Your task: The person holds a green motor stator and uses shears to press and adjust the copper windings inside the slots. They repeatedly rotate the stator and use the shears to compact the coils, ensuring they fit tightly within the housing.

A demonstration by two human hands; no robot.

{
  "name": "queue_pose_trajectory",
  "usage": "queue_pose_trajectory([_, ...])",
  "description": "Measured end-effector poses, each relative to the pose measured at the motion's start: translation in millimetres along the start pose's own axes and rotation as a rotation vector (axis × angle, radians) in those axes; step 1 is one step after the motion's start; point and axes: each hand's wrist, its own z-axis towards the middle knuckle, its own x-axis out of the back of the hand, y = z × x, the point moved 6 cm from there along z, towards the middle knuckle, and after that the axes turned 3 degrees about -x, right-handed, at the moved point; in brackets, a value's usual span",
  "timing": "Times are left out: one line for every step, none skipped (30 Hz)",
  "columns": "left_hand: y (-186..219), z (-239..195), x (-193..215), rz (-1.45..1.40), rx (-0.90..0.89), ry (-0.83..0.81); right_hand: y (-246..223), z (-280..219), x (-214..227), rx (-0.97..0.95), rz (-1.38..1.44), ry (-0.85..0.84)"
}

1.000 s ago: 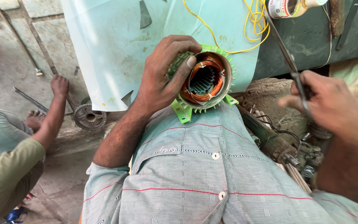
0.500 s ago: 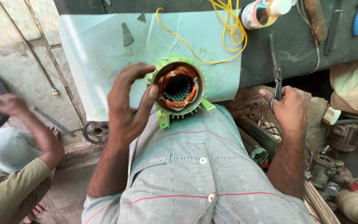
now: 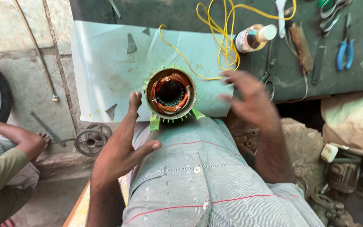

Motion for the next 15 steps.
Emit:
queue_pose_trajectory([1, 0, -3, 0.02, -0.013, 0.018, -14, 6, -11, 0.063, 0.145, -0.115])
queue_pose_trajectory([1, 0, -6, 0.039, -0.026, 0.036, -24, 11, -16, 0.068, 0.176, -0.137])
queue_pose_trajectory([1, 2, -9, 0.057, -0.038, 0.057, -32, 14, -21, 0.074, 0.204, -0.16])
queue_pose_trajectory([0, 4, -11, 0.088, -0.042, 0.098, -38, 17, -24, 0.08, 0.233, -0.184])
queue_pose_trajectory([-2, 6, -13, 0.119, -0.042, 0.136, -43, 19, -26, 0.093, 0.204, -0.166])
queue_pose_trajectory([-5, 8, -14, 0.149, -0.042, 0.175, -45, 21, -28, 0.105, 0.176, -0.147])
queue_pose_trajectory([-9, 9, -17, 0.15, -0.027, 0.2, -47, 21, -30, 0.114, 0.15, -0.128])
queue_pose_trajectory([-12, 9, -19, 0.152, -0.012, 0.225, -49, 21, -32, 0.153, 0.128, -0.131])
queue_pose_trajectory([-16, 9, -20, 0.154, 0.004, 0.248, -51, 21, -35, 0.19, 0.108, -0.133])
queue_pose_trajectory([-18, 9, -21, 0.169, 0.01, 0.246, -53, 20, -38, 0.227, 0.088, -0.134])
queue_pose_trajectory([-20, 10, -20, 0.184, 0.018, 0.242, -54, 19, -40, 0.235, 0.071, -0.124])
queue_pose_trajectory([-22, 13, -17, 0.198, 0.025, 0.239, -55, 18, -42, 0.244, 0.054, -0.114])
queue_pose_trajectory([-18, 16, -13, 0.18, -0.047, 0.254, -57, 16, -44, 0.252, 0.04, -0.107])
queue_pose_trajectory([-16, 20, -6, 0.162, -0.12, 0.267, -53, 16, -46, 0.167, 0.016, -0.148])
queue_pose_trajectory([-14, 24, 2, 0.141, -0.183, 0.278, -48, 12, -49, 0.077, -0.004, -0.198])
